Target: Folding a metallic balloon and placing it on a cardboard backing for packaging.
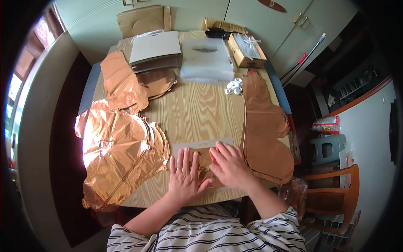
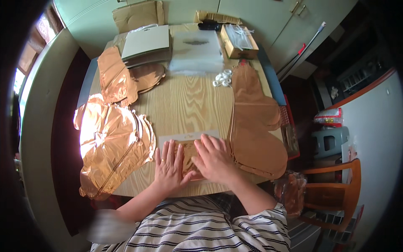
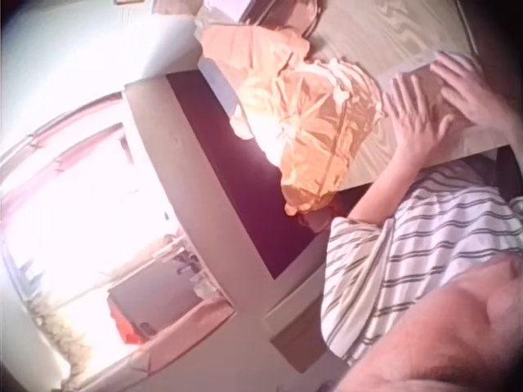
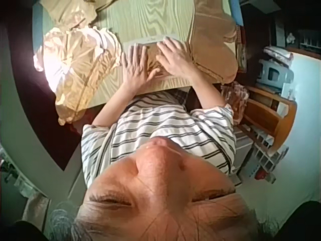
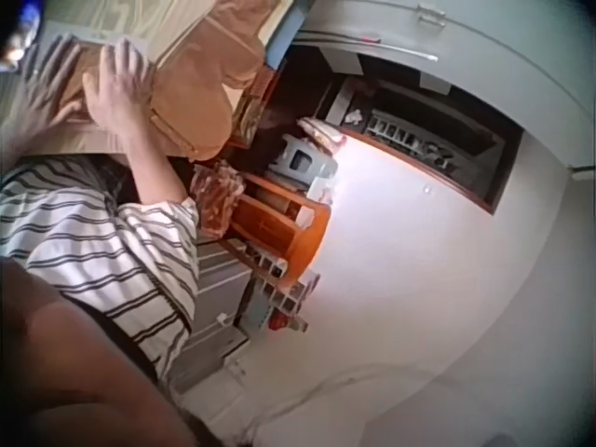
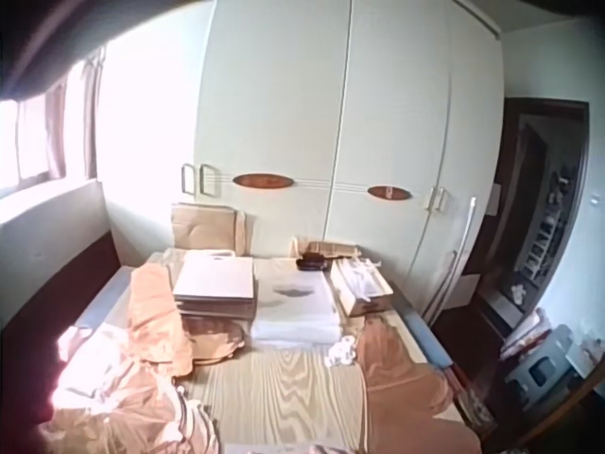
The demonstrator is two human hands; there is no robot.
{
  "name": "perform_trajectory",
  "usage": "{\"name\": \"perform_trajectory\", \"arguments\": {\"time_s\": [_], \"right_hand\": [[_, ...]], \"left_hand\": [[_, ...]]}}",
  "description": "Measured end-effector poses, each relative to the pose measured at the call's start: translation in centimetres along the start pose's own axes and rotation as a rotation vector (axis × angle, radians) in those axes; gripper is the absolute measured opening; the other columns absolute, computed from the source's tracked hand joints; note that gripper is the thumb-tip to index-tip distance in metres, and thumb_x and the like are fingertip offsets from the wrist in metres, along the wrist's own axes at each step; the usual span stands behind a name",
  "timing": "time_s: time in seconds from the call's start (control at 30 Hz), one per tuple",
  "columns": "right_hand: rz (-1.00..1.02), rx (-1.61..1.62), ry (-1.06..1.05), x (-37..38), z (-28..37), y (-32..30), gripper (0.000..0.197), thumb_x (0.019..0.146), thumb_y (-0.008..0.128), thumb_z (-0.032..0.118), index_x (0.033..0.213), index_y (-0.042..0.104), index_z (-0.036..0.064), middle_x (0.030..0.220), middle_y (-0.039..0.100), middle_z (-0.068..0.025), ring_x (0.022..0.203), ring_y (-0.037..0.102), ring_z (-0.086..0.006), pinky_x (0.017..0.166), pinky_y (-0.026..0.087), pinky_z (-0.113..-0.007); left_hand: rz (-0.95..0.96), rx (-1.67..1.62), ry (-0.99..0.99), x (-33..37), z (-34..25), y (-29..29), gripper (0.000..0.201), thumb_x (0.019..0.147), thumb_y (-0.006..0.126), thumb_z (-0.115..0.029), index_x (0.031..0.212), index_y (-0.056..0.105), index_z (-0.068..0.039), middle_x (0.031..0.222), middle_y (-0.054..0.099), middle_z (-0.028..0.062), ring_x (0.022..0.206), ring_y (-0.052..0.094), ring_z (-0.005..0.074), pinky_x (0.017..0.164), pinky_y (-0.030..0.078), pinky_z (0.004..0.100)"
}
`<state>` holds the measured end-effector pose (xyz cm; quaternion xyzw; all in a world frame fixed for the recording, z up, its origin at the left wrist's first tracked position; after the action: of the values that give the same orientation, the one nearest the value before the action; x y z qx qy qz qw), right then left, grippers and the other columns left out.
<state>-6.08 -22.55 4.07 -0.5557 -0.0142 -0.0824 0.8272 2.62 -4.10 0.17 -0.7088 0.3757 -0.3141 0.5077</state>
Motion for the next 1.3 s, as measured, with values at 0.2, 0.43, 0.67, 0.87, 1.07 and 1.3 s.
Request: {"name": "perform_trajectory", "arguments": {"time_s": [0.2,0.43,0.67,0.87,1.07,1.3], "right_hand": [[-0.423,0.399,0.225,17.6,-9.7,-5.2,0.017,0.094,0.065,0.018,0.090,0.071,0.0026,0.083,0.074,-0.0146,0.081,0.072,-0.0309,0.074,0.055,-0.042],[-0.385,-0.074,0.652,33.5,-19.4,-2.2,0.052,0.079,0.081,0.046,0.111,0.070,0.0069,0.108,0.073,-0.0171,0.100,0.070,-0.0297,0.088,0.055,-0.040],[-0.207,0.009,0.877,35.2,-26.8,-1.7,0.040,0.074,0.081,0.038,0.102,0.076,0.0102,0.097,0.076,-0.0152,0.097,0.073,-0.0254,0.086,0.057,-0.038],[-0.359,0.031,0.508,33.6,-20.7,-4.5,0.015,0.073,0.067,0.015,0.075,0.077,0.0046,0.082,0.075,-0.0172,0.083,0.074,-0.0318,0.079,0.057,-0.040],[-0.378,0.190,0.402,25.3,-12.1,-9.9,0.019,0.079,0.066,0.022,0.083,0.074,0.0059,0.082,0.073,-0.0175,0.082,0.071,-0.0350,0.075,0.055,-0.042],[-0.304,0.072,0.212,15.2,-5.8,-1.3,0.015,0.082,0.068,0.019,0.075,0.065,0.0051,0.086,0.066,-0.0138,0.078,0.065,-0.0361,0.072,0.053,-0.046]], "left_hand": [[-0.045,-0.100,0.036,-0.2,0.1,-0.7,0.097,0.091,0.049,-0.070,0.152,0.037,0.004,0.157,0.027,0.0348,0.148,0.022,0.0521,0.118,0.016,0.0635],[-0.010,-0.084,0.054,0.0,0.8,-1.4,0.087,0.091,0.052,-0.066,0.149,0.045,-0.001,0.154,0.034,0.0311,0.144,0.030,0.0489,0.117,0.022,0.0600],[0.023,-0.173,0.074,0.5,0.7,-2.1,0.083,0.093,0.053,-0.061,0.150,0.044,-0.002,0.155,0.034,0.0299,0.146,0.029,0.0458,0.119,0.021,0.0575],[0.002,-0.256,0.033,0.1,1.1,-2.3,0.080,0.092,0.057,-0.057,0.148,0.044,-0.002,0.156,0.029,0.0319,0.146,0.027,0.0475,0.119,0.019,0.0576],[-0.122,-0.280,0.012,-0.5,1.3,-2.4,0.073,0.089,0.065,-0.051,0.143,0.048,-0.006,0.158,0.025,0.0298,0.147,0.024,0.0494,0.119,0.017,0.0609],[-0.446,-0.451,0.128,6.6,4.1,-7.3,0.040,0.077,0.080,-0.020,0.111,0.064,-0.009,0.121,0.060,0.0116,0.109,0.060,0.0332,0.096,0.046,0.0468]]}}
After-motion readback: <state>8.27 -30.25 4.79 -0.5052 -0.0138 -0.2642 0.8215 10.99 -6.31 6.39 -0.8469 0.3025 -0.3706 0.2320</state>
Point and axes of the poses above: each hand's wrist, its own x-axis towards the middle knuckle, its own y-axis out of the palm, z = x × y, the point moved 1 cm from there along x, towards the middle knuckle
